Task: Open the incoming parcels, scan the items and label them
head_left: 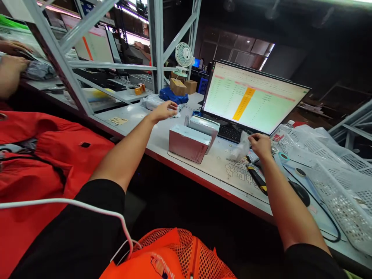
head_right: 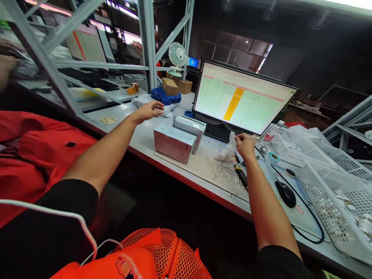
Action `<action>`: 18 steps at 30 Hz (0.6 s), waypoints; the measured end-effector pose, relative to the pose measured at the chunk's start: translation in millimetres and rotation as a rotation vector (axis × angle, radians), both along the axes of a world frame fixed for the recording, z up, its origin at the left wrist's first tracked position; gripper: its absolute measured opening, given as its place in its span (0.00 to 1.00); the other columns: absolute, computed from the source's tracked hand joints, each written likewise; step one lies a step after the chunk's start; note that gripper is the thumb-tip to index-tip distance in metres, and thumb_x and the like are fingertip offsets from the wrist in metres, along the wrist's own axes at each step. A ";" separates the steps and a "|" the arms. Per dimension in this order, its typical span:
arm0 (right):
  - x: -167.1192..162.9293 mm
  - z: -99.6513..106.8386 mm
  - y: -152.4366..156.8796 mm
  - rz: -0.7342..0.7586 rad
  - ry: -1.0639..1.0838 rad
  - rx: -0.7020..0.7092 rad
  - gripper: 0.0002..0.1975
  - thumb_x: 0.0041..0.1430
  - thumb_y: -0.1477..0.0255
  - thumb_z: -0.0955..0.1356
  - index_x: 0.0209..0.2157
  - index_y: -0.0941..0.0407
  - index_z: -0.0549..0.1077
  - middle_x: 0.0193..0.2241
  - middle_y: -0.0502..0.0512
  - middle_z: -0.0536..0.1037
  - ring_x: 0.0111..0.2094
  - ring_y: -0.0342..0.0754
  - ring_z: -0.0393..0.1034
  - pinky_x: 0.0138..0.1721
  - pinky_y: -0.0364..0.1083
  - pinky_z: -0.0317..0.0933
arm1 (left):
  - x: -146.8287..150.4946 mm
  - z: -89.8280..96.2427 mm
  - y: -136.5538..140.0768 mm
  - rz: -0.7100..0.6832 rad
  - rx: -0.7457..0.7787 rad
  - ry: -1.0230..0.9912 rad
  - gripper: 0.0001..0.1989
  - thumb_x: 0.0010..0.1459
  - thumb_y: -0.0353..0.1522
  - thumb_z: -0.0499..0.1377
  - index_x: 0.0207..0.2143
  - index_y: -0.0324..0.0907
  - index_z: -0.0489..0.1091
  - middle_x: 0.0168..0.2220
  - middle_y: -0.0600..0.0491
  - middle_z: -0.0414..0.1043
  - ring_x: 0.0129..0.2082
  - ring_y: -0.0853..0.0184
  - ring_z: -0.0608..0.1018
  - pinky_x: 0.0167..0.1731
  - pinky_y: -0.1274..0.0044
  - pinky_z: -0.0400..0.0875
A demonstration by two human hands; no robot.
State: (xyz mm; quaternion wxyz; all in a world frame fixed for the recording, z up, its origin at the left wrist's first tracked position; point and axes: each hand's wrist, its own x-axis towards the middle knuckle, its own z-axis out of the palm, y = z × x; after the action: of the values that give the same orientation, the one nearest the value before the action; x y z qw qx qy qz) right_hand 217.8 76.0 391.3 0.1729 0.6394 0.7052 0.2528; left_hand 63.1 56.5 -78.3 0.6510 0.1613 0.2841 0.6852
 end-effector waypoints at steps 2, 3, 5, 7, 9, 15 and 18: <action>8.3 -6.9 4.1 -0.044 0.004 -0.001 0.08 0.52 0.67 0.71 0.29 0.58 0.80 0.28 0.62 0.82 0.31 0.54 0.73 0.40 0.53 0.66 | 15.9 -5.4 2.9 -0.163 0.114 0.050 0.22 0.53 0.25 0.73 0.48 0.38 0.71 0.42 0.49 0.78 0.37 0.67 0.78 0.36 0.77 0.72; 11.6 -9.8 5.6 -0.068 0.004 0.000 0.09 0.52 0.66 0.71 0.29 0.58 0.79 0.27 0.62 0.82 0.30 0.54 0.73 0.40 0.53 0.67 | 21.5 -3.7 5.7 -0.219 0.172 0.066 0.26 0.52 0.24 0.72 0.52 0.38 0.70 0.44 0.48 0.79 0.39 0.67 0.78 0.37 0.77 0.74; 16.3 -14.7 6.4 -0.112 0.003 0.000 0.12 0.53 0.63 0.71 0.29 0.58 0.80 0.27 0.61 0.81 0.30 0.54 0.73 0.40 0.53 0.68 | 26.8 3.8 14.2 -0.284 0.253 0.094 0.30 0.53 0.22 0.70 0.58 0.38 0.70 0.49 0.47 0.79 0.41 0.68 0.80 0.41 0.76 0.76; 18.3 -18.4 3.8 -0.136 0.003 -0.010 0.15 0.55 0.59 0.71 0.31 0.58 0.80 0.28 0.61 0.82 0.31 0.54 0.74 0.42 0.53 0.70 | 25.8 11.9 24.5 -0.345 0.327 0.138 0.28 0.55 0.22 0.69 0.59 0.37 0.71 0.49 0.48 0.80 0.42 0.69 0.80 0.44 0.76 0.77; 18.1 -19.7 -1.4 -0.137 0.003 -0.017 0.17 0.56 0.57 0.72 0.33 0.57 0.81 0.30 0.62 0.83 0.34 0.55 0.76 0.46 0.54 0.71 | 21.7 16.8 33.7 -0.407 0.384 0.205 0.19 0.57 0.26 0.69 0.52 0.34 0.75 0.42 0.51 0.81 0.38 0.70 0.80 0.45 0.75 0.76; 6.6 7.1 -17.0 -0.050 0.007 0.062 0.27 0.57 0.55 0.72 0.50 0.62 0.79 0.47 0.69 0.83 0.48 0.59 0.78 0.57 0.59 0.70 | -9.6 0.4 31.8 -0.329 0.331 0.368 0.05 0.60 0.28 0.67 0.37 0.34 0.77 0.32 0.55 0.81 0.36 0.68 0.77 0.49 0.75 0.73; -13.4 21.5 -28.2 0.161 0.070 0.162 0.27 0.60 0.57 0.70 0.53 0.62 0.77 0.52 0.70 0.81 0.52 0.60 0.77 0.55 0.59 0.72 | -45.8 -10.8 11.5 0.042 0.195 0.296 0.06 0.65 0.31 0.66 0.43 0.37 0.76 0.39 0.53 0.81 0.41 0.66 0.79 0.50 0.73 0.74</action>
State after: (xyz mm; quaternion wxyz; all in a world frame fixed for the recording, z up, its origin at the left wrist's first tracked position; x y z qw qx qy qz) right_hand 204.4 47.8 412.8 0.0753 0.6012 0.7370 0.2996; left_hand 17.3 68.0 -89.1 0.5687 0.3168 0.3123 0.6919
